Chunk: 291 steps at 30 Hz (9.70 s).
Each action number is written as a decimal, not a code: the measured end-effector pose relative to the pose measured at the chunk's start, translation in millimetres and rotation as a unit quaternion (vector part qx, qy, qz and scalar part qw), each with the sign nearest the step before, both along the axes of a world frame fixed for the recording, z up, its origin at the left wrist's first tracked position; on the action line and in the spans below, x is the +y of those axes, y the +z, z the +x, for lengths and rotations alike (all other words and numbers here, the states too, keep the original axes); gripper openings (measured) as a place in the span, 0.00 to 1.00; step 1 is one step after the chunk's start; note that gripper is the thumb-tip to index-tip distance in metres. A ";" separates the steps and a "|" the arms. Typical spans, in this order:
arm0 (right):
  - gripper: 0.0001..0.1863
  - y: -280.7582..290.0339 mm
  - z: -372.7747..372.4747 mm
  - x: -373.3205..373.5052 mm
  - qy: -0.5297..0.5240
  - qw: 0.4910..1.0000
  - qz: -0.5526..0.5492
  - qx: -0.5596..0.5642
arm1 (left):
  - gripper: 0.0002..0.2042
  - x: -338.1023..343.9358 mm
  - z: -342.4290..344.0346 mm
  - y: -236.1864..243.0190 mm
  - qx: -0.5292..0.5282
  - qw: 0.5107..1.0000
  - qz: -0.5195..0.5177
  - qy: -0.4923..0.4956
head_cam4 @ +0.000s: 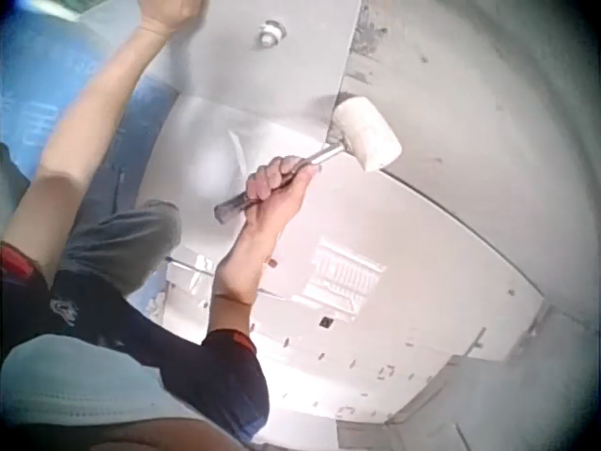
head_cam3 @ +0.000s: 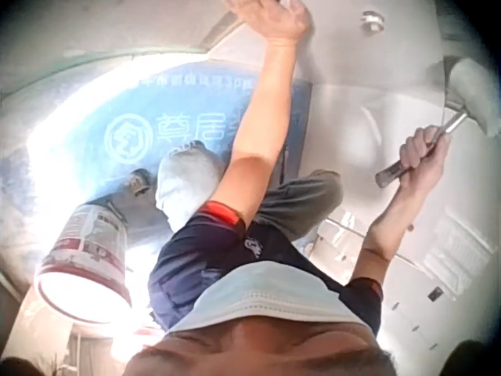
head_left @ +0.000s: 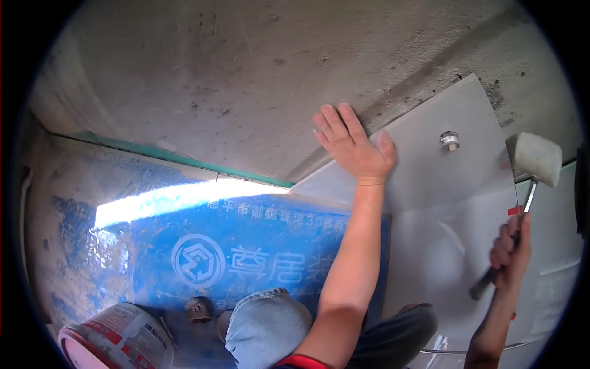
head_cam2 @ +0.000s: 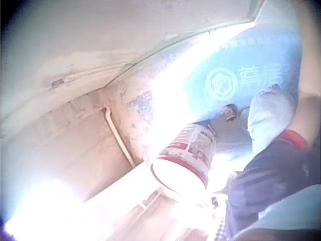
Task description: The person installs a wall tile by positioning it against a pre-mortared wall and then repeatedly striking the surface with a rubber mallet to secure it.
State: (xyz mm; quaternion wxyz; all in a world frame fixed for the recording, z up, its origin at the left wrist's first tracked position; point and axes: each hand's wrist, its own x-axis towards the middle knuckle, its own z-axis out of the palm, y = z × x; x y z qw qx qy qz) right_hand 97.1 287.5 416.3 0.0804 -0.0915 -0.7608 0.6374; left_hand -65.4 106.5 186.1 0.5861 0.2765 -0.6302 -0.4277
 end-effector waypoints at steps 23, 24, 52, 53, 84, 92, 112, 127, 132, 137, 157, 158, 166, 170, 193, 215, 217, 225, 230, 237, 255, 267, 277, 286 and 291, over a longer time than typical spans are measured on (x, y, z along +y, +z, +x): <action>0.21 -62.5 -13.5 17.1 0.073 0.997 -0.031 -0.006 | 0.36 -9.6 16.8 -1.6 0.015 0.998 0.037 -0.053; 0.22 -73.6 -15.2 30.6 0.056 0.998 -0.014 -0.009 | 0.36 -10.2 17.0 2.6 0.015 0.998 0.033 -0.054; 0.23 -415.5 237.5 171.9 0.173 0.840 -0.059 -0.511 | 0.25 165.2 97.9 -258.1 -0.423 0.728 -0.335 -0.422; 0.23 -415.5 237.8 171.9 0.175 0.840 -0.054 -0.512 | 0.26 176.8 89.9 -259.0 -0.435 0.706 -0.343 -0.441; 0.25 -421.1 228.9 193.8 0.231 0.809 -0.072 -0.536 | 0.24 176.7 45.5 -266.3 -0.356 0.699 -0.385 -0.487; 0.29 -427.7 225.6 206.5 0.275 0.798 -0.112 -0.525 | 0.26 195.8 27.4 -238.8 -0.406 0.662 -0.300 -0.554; 0.20 -373.1 54.1 157.4 0.012 0.745 -0.605 -0.280 | 0.08 206.1 -32.8 156.5 0.094 0.554 -0.735 -0.379; 0.16 -276.4 -128.8 135.1 -0.065 0.895 -0.253 0.362 | 0.08 224.8 -60.1 163.2 0.088 0.490 -0.828 -0.259; 0.16 -274.4 -160.4 135.5 -0.104 0.877 -0.250 0.396 | 0.09 217.0 -61.1 159.9 0.079 0.491 -0.823 -0.273; 0.18 -278.8 -186.0 145.8 -0.138 0.920 -0.134 0.340 | 0.09 221.5 -63.7 160.6 0.088 0.492 -0.822 -0.274; 0.26 -338.2 -129.9 139.1 -0.130 0.981 -0.059 0.131 | 0.08 224.9 -63.8 157.0 0.079 0.498 -0.812 -0.295; 0.27 -360.9 -119.6 138.3 -0.109 0.985 -0.100 0.089 | 0.08 228.7 -64.5 155.5 0.083 0.499 -0.810 -0.298; 0.30 -395.1 -16.0 95.6 -0.049 0.672 -0.708 -0.211 | 0.09 216.4 -58.2 106.0 0.061 0.461 -0.835 -0.295; 0.30 -370.1 -42.2 87.8 -0.191 0.545 -0.795 -0.185 | 0.08 219.4 -56.1 99.5 0.052 0.451 -0.839 -0.302; 0.26 -318.2 -71.3 118.3 -0.050 0.863 -0.486 0.129 | 0.07 218.3 -61.4 91.5 0.070 0.453 -0.833 -0.311; 0.16 -281.5 -179.8 175.8 -0.131 0.929 -0.069 0.340 | 0.07 220.7 -66.4 88.4 0.098 0.463 -0.802 -0.365; 0.15 -266.5 -166.1 181.1 -0.113 0.857 -0.193 0.465 | 0.06 221.5 -64.7 90.7 0.074 0.450 -0.822 -0.342; 0.10 -288.3 -180.4 186.8 -0.151 0.872 -0.015 0.466 | 0.06 228.6 -64.0 88.6 0.102 0.463 -0.803 -0.361; 0.19 -297.2 -156.4 184.7 -0.123 0.963 -0.052 0.235 | 0.07 233.9 -63.5 88.4 0.082 0.454 -0.806 -0.371; 0.31 -414.1 -19.5 130.2 -0.027 0.957 -0.246 -0.150 | 0.08 228.7 -38.6 68.7 0.043 0.520 -0.756 -0.395; 0.30 -453.6 84.7 127.5 0.045 0.981 0.047 -0.183 | 0.22 -6.2 48.4 -89.9 -0.231 0.914 0.206 -0.263; 0.23 -251.4 -32.2 107.7 0.439 0.616 0.646 -0.101 | 0.28 40.8 34.5 -126.7 0.052 0.797 0.513 -0.313; 0.22 -207.9 -136.4 16.5 0.457 0.458 0.740 -0.182 | 0.31 55.2 29.7 -113.1 0.007 0.811 0.525 -0.257; 0.24 -150.6 -135.0 -4.0 0.334 0.422 0.824 -0.176 | 0.30 57.2 32.6 -106.9 0.027 0.772 0.576 -0.265; 0.21 -103.5 -138.9 -28.6 0.361 0.381 0.812 -0.255 | 0.30 49.2 35.6 -104.5 0.056 0.726 0.629 -0.273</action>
